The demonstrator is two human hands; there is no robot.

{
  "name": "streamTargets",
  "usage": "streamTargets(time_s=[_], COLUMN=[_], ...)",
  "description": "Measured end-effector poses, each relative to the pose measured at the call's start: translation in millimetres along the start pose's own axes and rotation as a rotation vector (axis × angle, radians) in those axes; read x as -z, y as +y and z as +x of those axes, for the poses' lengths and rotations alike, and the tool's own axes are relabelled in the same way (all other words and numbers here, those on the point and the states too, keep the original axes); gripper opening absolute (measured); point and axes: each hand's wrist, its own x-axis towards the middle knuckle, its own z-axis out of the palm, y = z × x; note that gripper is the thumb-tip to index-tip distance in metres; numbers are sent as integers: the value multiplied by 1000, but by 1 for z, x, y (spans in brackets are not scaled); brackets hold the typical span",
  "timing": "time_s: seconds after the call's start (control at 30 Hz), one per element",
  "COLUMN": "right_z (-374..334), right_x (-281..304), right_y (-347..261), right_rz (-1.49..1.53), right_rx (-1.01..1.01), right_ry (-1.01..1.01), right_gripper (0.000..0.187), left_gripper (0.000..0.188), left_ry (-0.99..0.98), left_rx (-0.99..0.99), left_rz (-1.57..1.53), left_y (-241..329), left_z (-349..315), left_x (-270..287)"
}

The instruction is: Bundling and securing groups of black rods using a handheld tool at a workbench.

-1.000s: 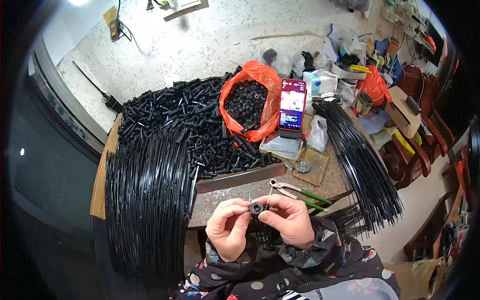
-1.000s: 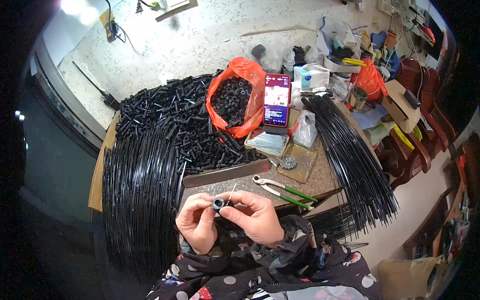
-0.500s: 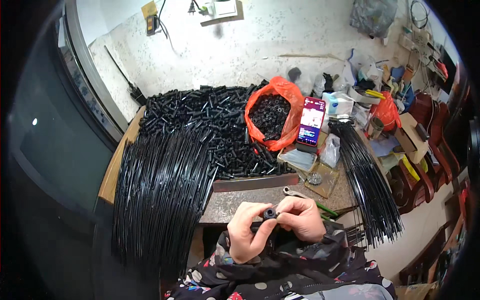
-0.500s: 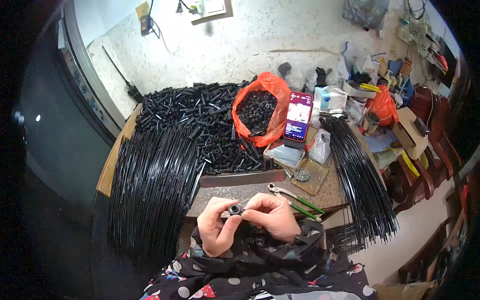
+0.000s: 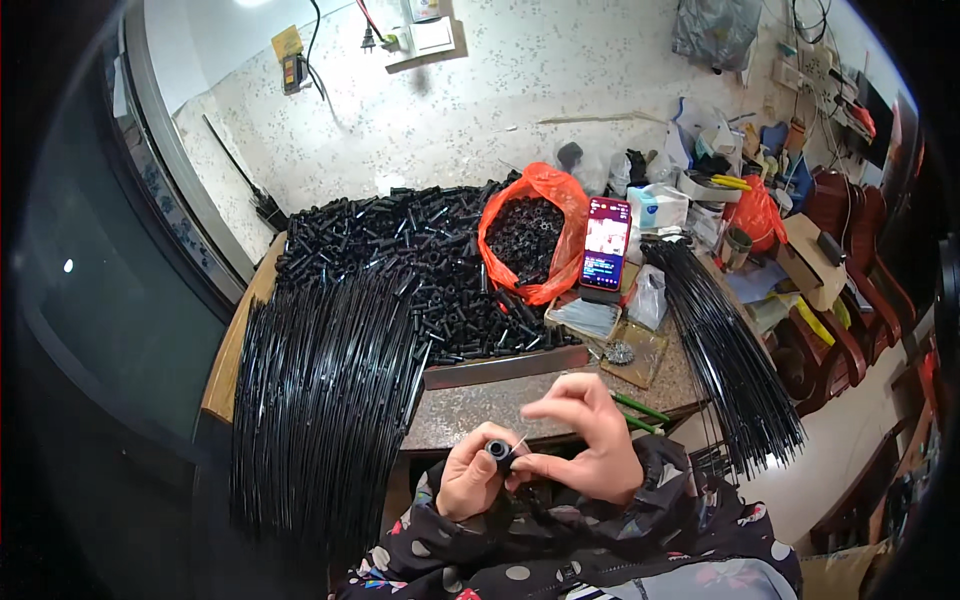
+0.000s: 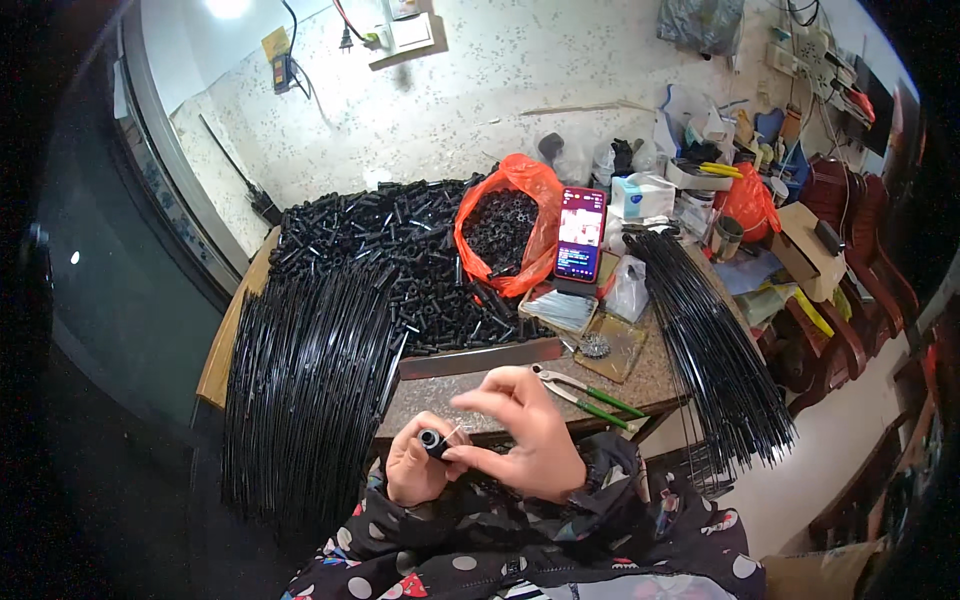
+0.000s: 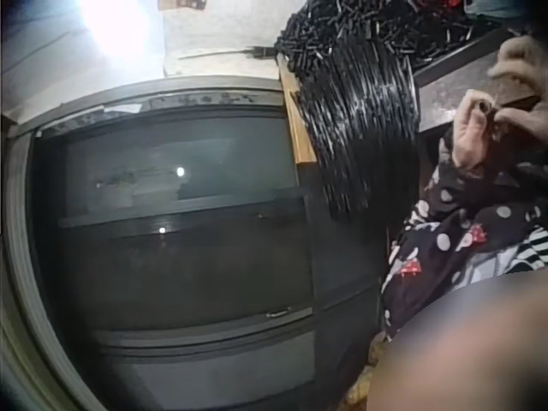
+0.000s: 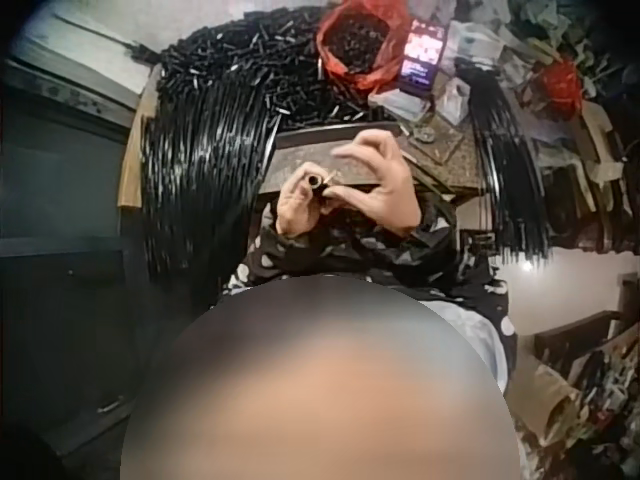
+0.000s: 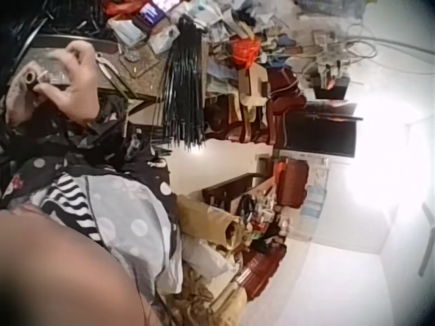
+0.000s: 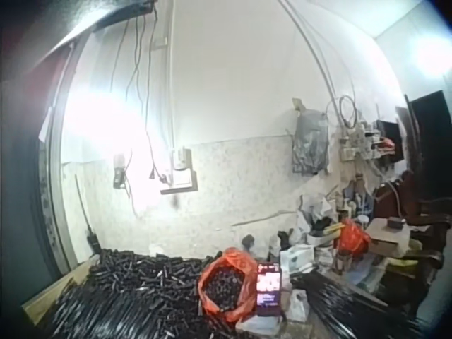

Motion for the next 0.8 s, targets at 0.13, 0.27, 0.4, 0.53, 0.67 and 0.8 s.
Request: streamTargets(time_s=[0.13, 0.27, 0.4, 0.53, 0.67, 0.8], right_z=[1, 6, -3, -11, -34, -80], right_x=[4, 7, 4, 15, 33, 27], right_y=[-15, -19, -15, -2, 44, 74], right_rz=[-440, -532, -244, -232, -419, -1001], right_rx=[295, 326, 113, 364, -67, -421], right_ry=[13, -18, -59, 6, 34, -250], right_gripper=[30, 24, 17, 17, 28, 48], left_gripper=[33, 30, 30, 28, 36, 9], left_ry=[17, 126, 181, 133, 116, 88], left_rx=[-115, -236, -344, -398, -390, -115], left_rz=[5, 202, 535, 465, 324, 499], left_y=[-6, -9, -6, -2, 23, 19], left_z=[-4, -1, 7, 1, 2, 2], left_x=[-5, -13, -17, -8, 3, 7])
